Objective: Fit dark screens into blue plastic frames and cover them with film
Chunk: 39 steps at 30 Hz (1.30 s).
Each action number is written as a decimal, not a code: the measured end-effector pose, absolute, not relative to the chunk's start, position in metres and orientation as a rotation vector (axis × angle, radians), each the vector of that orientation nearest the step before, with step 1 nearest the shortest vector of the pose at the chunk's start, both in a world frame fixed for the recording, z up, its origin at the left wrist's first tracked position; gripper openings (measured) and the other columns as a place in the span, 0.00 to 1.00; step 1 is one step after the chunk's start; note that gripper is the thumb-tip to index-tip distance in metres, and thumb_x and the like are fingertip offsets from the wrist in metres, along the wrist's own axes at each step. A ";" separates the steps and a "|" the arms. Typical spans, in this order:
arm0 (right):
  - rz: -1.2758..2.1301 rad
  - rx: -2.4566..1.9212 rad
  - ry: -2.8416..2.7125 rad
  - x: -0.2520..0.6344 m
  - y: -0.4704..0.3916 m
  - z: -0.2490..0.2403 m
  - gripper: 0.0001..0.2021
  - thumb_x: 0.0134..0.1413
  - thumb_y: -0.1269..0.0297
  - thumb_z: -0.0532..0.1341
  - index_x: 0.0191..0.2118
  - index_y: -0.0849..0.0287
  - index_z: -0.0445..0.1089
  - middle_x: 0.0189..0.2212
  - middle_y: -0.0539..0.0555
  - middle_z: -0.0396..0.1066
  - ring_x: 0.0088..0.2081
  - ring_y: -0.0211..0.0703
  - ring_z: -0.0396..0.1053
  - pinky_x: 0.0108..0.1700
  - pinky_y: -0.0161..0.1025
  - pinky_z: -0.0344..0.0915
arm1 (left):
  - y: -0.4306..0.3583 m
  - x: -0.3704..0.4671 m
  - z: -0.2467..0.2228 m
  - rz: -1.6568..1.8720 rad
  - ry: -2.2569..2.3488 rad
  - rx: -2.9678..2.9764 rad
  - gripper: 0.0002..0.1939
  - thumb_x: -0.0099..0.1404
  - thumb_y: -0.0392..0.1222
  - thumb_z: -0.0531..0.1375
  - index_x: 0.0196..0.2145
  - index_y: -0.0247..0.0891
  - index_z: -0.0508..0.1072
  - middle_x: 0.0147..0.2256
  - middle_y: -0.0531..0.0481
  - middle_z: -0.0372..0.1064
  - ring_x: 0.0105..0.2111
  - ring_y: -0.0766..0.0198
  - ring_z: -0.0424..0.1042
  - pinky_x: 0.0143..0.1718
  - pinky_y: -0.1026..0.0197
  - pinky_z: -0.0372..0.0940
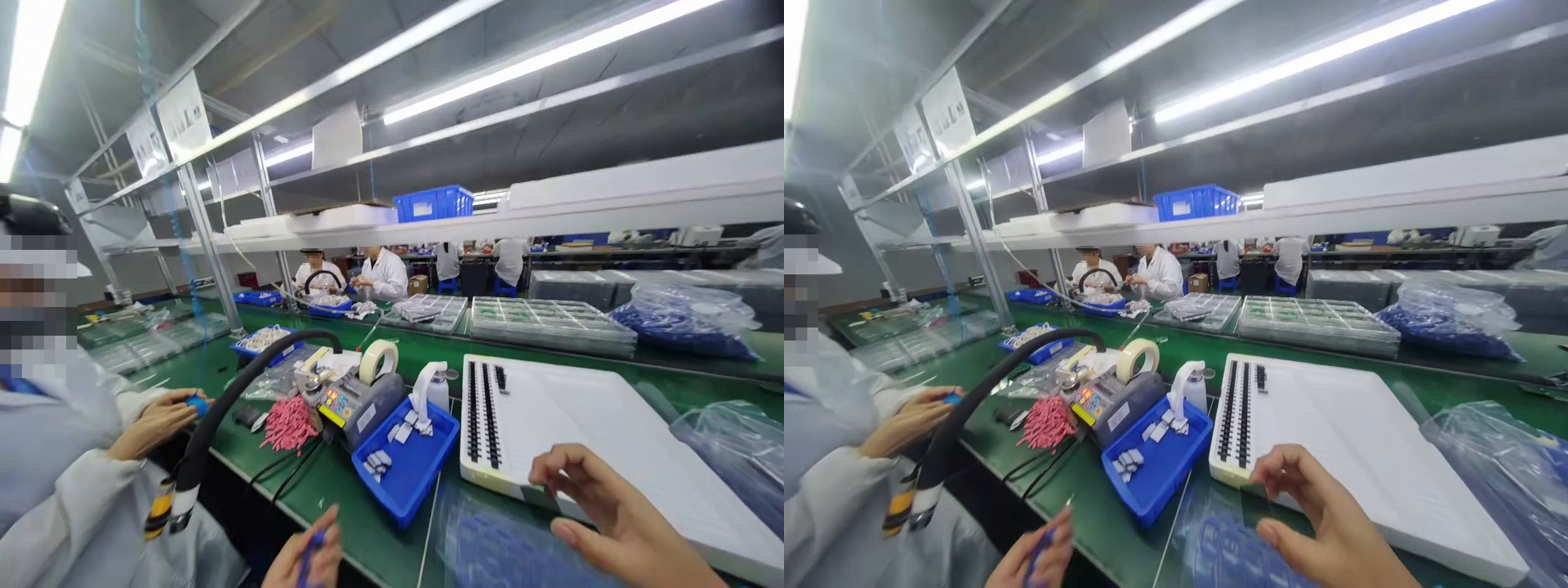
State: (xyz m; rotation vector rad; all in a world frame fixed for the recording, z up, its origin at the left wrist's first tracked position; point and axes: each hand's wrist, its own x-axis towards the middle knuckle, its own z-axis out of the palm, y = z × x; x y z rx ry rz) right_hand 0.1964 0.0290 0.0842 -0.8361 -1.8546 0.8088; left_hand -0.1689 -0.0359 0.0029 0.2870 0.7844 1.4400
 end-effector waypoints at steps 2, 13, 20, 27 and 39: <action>0.816 -0.779 -1.895 0.187 0.020 0.094 0.11 0.53 0.61 0.62 0.42 0.52 0.62 0.36 0.54 0.68 0.39 0.44 0.70 0.42 0.39 0.71 | -0.036 -0.124 0.029 1.491 0.668 0.180 0.11 0.52 0.32 0.63 0.35 0.41 0.76 0.32 0.49 0.74 0.29 0.69 0.72 0.29 0.68 0.69; 0.831 -0.484 -1.901 0.167 -0.003 0.116 0.21 0.49 0.73 0.64 0.46 0.48 0.57 0.40 0.52 0.66 0.44 0.42 0.66 0.47 0.40 0.67 | -0.037 -0.026 0.083 1.238 0.319 0.419 0.13 0.56 0.43 0.65 0.40 0.43 0.74 0.42 0.49 0.72 0.43 0.62 0.73 0.44 0.62 0.68; 0.856 -0.427 -1.869 0.166 -0.004 0.112 0.22 0.48 0.74 0.66 0.45 0.47 0.57 0.40 0.51 0.67 0.42 0.43 0.65 0.45 0.41 0.65 | -0.041 -0.018 0.080 1.173 0.340 0.438 0.13 0.57 0.47 0.63 0.41 0.47 0.72 0.40 0.52 0.70 0.39 0.61 0.73 0.37 0.60 0.69; 0.918 -0.506 -1.823 0.162 -0.005 0.111 0.22 0.48 0.73 0.66 0.44 0.50 0.57 0.40 0.51 0.67 0.43 0.42 0.66 0.47 0.41 0.65 | -0.042 -0.019 0.072 1.126 0.343 0.344 0.18 0.55 0.51 0.64 0.41 0.39 0.73 0.34 0.51 0.70 0.28 0.69 0.70 0.28 0.69 0.63; 1.490 -0.418 -2.240 -0.126 0.040 0.000 0.12 0.60 0.60 0.58 0.44 0.63 0.67 0.39 0.53 0.69 0.37 0.39 0.69 0.39 0.41 0.69 | -0.175 -0.178 -0.022 1.987 0.822 -0.626 0.09 0.69 0.40 0.50 0.37 0.35 0.68 0.28 0.51 0.68 0.24 0.71 0.69 0.23 0.69 0.63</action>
